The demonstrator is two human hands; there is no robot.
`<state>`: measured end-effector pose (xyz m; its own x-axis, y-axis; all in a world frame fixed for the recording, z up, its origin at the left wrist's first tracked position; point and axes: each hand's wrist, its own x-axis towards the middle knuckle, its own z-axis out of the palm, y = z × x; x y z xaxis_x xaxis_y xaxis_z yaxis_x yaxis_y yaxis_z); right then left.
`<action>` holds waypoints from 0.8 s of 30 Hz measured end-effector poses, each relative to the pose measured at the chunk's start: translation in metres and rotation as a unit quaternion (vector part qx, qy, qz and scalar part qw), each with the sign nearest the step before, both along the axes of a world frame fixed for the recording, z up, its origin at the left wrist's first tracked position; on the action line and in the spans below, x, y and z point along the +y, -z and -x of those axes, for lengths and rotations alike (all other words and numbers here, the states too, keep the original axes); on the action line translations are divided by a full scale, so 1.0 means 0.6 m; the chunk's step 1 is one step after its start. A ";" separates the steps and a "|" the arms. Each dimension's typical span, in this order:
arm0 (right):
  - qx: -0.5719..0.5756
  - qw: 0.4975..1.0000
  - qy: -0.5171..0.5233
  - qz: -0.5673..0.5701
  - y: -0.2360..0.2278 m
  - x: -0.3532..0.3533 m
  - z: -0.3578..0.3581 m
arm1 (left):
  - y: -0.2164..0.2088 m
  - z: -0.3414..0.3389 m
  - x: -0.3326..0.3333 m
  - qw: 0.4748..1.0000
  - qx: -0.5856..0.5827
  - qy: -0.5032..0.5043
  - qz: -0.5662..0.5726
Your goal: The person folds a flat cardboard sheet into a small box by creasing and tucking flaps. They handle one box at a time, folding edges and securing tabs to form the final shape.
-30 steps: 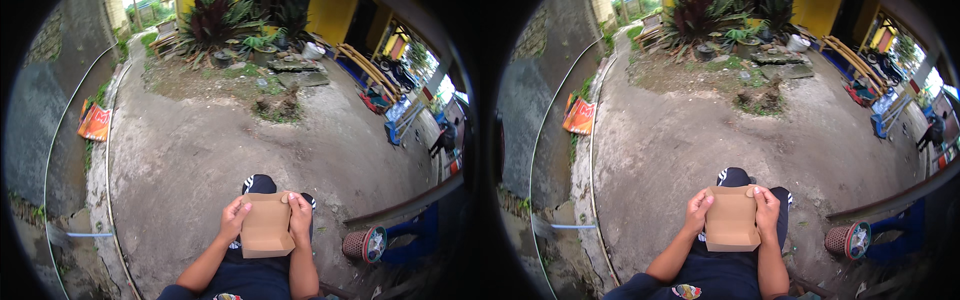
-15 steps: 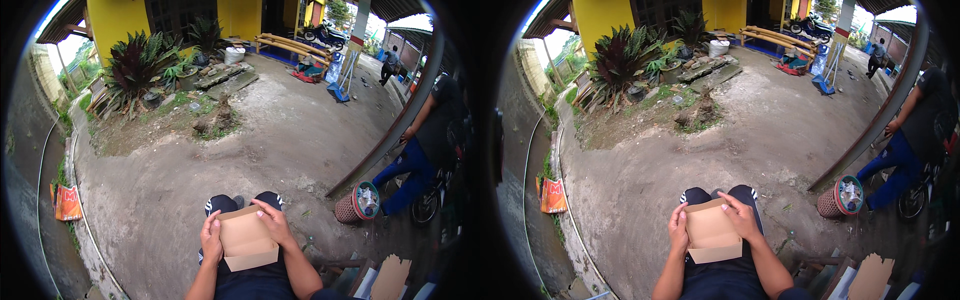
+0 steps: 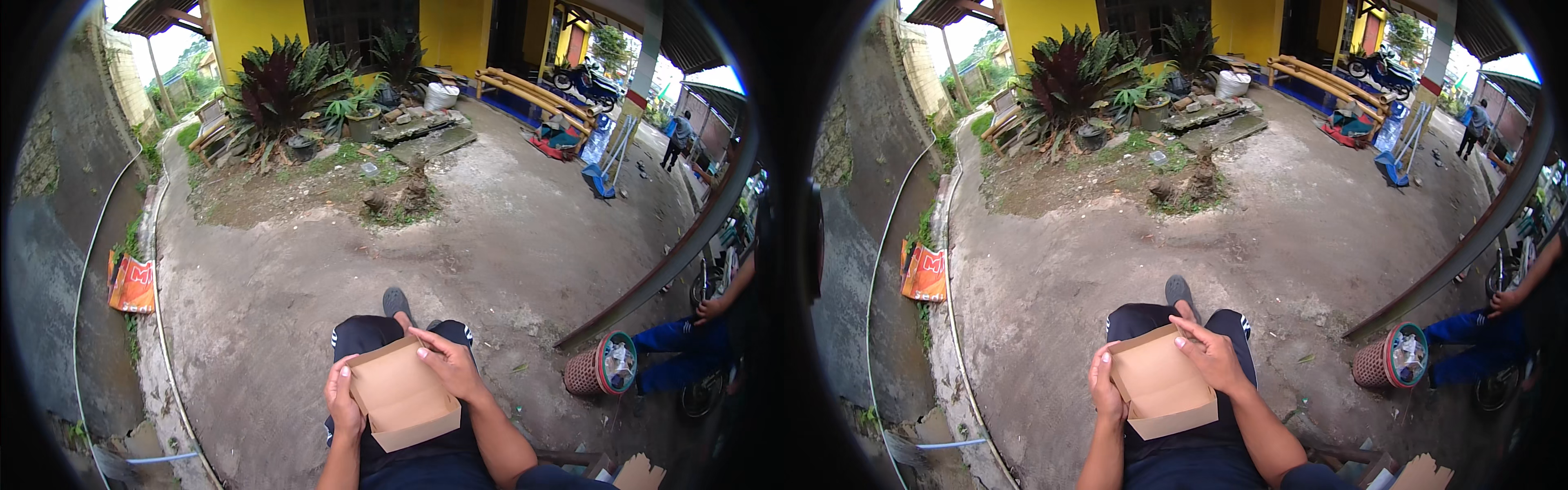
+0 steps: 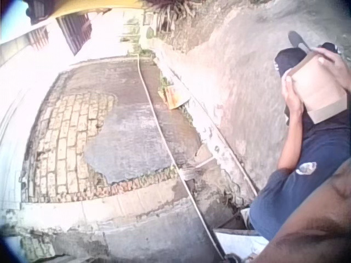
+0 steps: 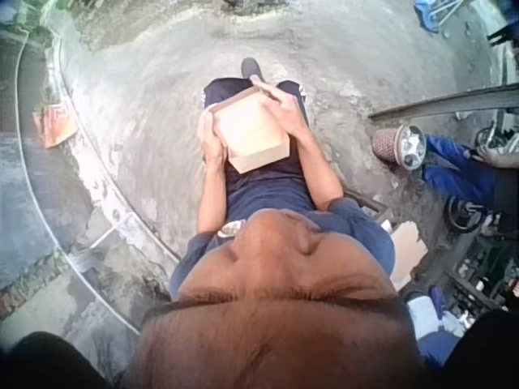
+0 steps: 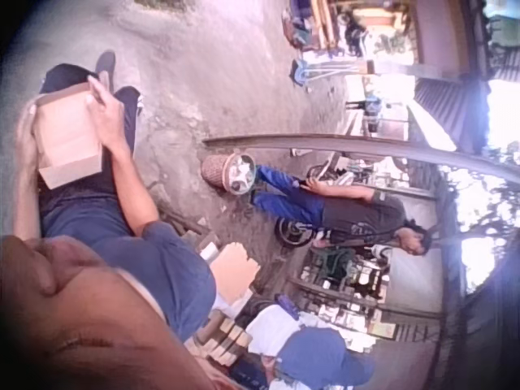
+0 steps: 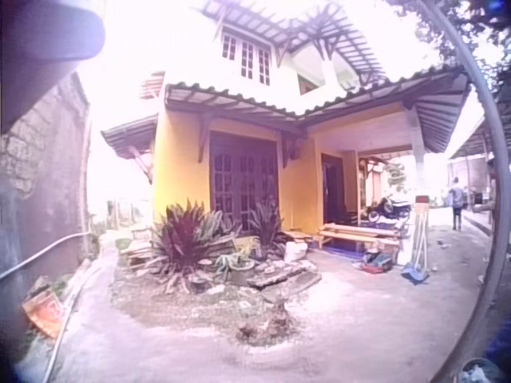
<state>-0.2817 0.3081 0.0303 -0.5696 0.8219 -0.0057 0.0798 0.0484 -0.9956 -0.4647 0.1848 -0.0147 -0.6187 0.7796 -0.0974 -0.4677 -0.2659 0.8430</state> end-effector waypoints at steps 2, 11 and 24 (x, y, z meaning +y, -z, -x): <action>0.062 0.998 0.025 -0.002 0.031 0.000 0.016 | -0.010 0.016 0.001 1.000 0.028 0.001 -0.011; 0.136 0.988 0.037 -0.059 -0.080 0.020 0.057 | -0.088 0.064 0.072 0.987 0.077 -0.039 -0.133; -0.013 0.897 0.157 -0.413 -0.130 0.055 0.070 | -0.161 0.015 0.142 0.984 0.084 0.071 -0.138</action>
<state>-0.3234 0.3408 0.1086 -0.3177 0.6724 0.6685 0.2422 0.7392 -0.6284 -0.4737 0.2698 0.0818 -0.4909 0.8419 0.2241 -0.3771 -0.4372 0.8165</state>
